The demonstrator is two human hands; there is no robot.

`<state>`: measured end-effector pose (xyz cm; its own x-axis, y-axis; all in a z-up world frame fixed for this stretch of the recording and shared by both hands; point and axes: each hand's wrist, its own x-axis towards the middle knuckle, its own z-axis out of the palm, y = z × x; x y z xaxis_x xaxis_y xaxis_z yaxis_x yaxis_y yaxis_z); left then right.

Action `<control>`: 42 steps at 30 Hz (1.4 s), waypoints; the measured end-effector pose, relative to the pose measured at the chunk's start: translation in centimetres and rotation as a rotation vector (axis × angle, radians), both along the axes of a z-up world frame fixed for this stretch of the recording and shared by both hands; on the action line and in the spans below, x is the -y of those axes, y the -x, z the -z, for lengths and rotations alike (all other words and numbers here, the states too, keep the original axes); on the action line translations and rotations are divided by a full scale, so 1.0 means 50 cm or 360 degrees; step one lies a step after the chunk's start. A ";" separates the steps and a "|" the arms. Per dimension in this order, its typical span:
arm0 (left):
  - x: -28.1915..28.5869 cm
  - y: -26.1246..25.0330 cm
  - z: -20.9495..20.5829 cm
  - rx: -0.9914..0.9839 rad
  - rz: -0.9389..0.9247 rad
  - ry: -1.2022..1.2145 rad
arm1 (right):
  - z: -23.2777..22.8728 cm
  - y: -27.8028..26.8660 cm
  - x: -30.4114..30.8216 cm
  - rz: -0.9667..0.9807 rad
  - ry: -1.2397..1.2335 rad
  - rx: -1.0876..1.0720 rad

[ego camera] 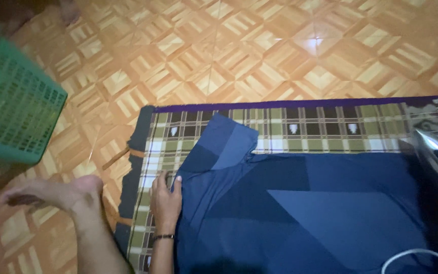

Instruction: The person irons a blue t-shirt on a mat using an electric iron, then folds the shirt neatly. The person smooths the fabric with their hands and folds the shirt into a compact rectangle.

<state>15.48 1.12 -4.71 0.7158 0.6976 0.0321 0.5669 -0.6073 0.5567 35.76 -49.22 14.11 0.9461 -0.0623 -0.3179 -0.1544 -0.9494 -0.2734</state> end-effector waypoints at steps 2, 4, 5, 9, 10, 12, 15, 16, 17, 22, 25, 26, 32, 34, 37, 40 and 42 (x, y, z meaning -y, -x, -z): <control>-0.018 -0.019 -0.014 -0.0179 -0.0073 0.0198 | -0.002 -0.019 -0.092 0.0038 0.0050 -0.0063; -0.025 -0.043 -0.028 -0.0222 -0.0093 0.0362 | -0.010 -0.040 -0.145 0.0087 0.0101 -0.0099; -0.032 -0.046 -0.036 -0.0282 -0.0128 0.0516 | -0.015 -0.047 -0.175 0.0096 0.0123 -0.0126; -0.041 -0.067 -0.082 -0.0429 -0.0206 0.0680 | 0.025 -0.091 -0.355 -0.0446 0.0409 -0.0059; -0.045 -0.069 -0.079 -0.0490 -0.0197 0.0678 | 0.039 -0.097 -0.403 -0.0748 0.0302 0.0064; -0.056 -0.071 -0.072 -0.0546 -0.0190 0.0670 | 0.064 -0.106 -0.496 -0.1042 0.0176 0.0204; -0.068 -0.071 -0.059 -0.0606 -0.0147 0.0716 | 0.124 -0.122 -0.621 -0.1378 0.0110 0.0279; -0.075 -0.073 -0.050 -0.0601 -0.0143 0.0704 | 0.167 -0.131 -0.657 -0.1559 0.0104 0.0359; -0.081 -0.072 -0.040 -0.0601 -0.0143 0.0694 | 0.213 -0.137 -0.694 -0.1743 0.0094 0.0434; -0.074 -0.068 -0.064 -0.0529 -0.0151 0.0720 | 0.268 -0.123 -0.752 -0.1866 0.0099 0.0435; -0.060 -0.064 -0.084 -0.0478 -0.0156 0.0738 | 0.256 -0.137 -0.741 -0.1765 0.0169 0.0386; -0.055 -0.065 -0.089 -0.0462 -0.0159 0.0712 | 0.239 -0.144 -0.735 -0.1674 0.0212 0.0387; -0.067 -0.039 -0.064 -0.0473 -0.0190 0.0815 | 0.228 -0.145 -0.742 -0.1668 0.0267 0.0188; -0.077 -0.036 -0.056 -0.0404 -0.0181 0.0867 | 0.225 -0.121 -0.753 -0.1771 0.0247 0.0184; -0.088 -0.028 -0.057 -0.0324 -0.0171 0.0925 | 0.241 -0.080 -0.778 -0.1931 0.0189 0.0173; -0.089 -0.031 -0.070 -0.0298 -0.0162 0.0927 | 0.227 -0.046 -0.798 -0.2021 0.0125 0.0173; -0.085 -0.029 -0.073 -0.0286 -0.0160 0.0922 | 0.228 -0.036 -0.810 -0.2059 0.0095 0.0178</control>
<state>16.92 5.38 -1.09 0.6049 0.6298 -0.4872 0.7210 -0.1735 0.6709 37.56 -8.73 2.70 0.3514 0.8987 -0.2623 0.8979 -0.4028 -0.1774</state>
